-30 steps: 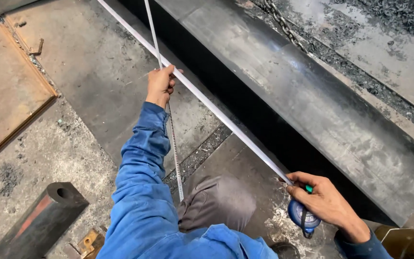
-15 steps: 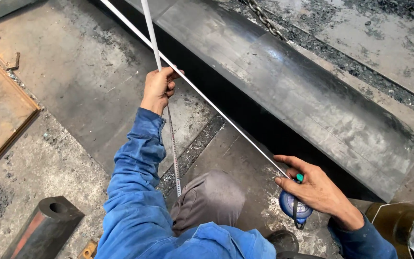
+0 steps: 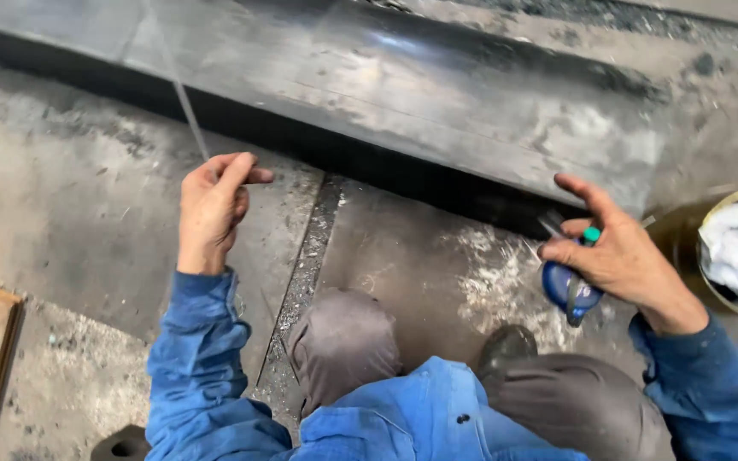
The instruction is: Measuring and marking a large rubber block with a tape measure and marker.
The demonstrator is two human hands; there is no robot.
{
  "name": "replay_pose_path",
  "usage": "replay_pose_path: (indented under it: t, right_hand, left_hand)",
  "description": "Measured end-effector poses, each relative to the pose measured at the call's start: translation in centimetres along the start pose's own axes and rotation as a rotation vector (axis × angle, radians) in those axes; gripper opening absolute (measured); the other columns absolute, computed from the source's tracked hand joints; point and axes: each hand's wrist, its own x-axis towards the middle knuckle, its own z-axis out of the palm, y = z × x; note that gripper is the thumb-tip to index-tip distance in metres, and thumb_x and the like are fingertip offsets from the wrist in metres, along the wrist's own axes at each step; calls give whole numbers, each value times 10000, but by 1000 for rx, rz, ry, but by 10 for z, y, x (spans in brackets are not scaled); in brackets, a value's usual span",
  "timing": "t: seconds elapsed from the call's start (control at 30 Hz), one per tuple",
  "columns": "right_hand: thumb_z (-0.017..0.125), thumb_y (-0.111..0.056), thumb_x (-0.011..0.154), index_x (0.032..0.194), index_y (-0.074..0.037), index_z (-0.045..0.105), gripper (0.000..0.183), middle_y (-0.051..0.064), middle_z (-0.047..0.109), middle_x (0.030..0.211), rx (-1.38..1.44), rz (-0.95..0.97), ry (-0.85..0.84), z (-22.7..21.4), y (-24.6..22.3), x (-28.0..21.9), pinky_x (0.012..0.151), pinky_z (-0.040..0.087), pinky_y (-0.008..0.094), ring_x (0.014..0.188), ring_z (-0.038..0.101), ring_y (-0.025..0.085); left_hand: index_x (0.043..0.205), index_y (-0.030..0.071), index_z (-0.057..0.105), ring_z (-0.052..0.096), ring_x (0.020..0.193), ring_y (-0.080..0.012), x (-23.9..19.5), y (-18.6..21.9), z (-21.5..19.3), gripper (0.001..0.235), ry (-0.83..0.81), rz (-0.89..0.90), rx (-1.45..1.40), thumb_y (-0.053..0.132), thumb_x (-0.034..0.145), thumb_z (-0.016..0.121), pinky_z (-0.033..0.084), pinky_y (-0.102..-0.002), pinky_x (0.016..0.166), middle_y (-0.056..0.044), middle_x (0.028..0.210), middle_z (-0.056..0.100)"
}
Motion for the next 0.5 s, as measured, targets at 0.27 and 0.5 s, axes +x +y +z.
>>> replay_pose_path:
  t: [0.27,0.5]
  right_hand:
    - [883,-252,799,1589,-103,499,891,134,708,904,-412,205,531,-99,72,-96,730,521,358,834,641,204]
    - [834,-396,929,1309,-30,637,563,195,701,1121,-780,-52,833,-192,199,-120,887,571,434,1032,708,356]
  left_hand:
    - [1250,14,588,353,481,-14,-1,35,70,420,-219,31,344,379,1132,419,263,-188,421,-118,948,742]
    - [1273,15,588,496,680,-68,12,55,170,304,-431,453,716,275,1175,465,412,-235,621,-99,932,717]
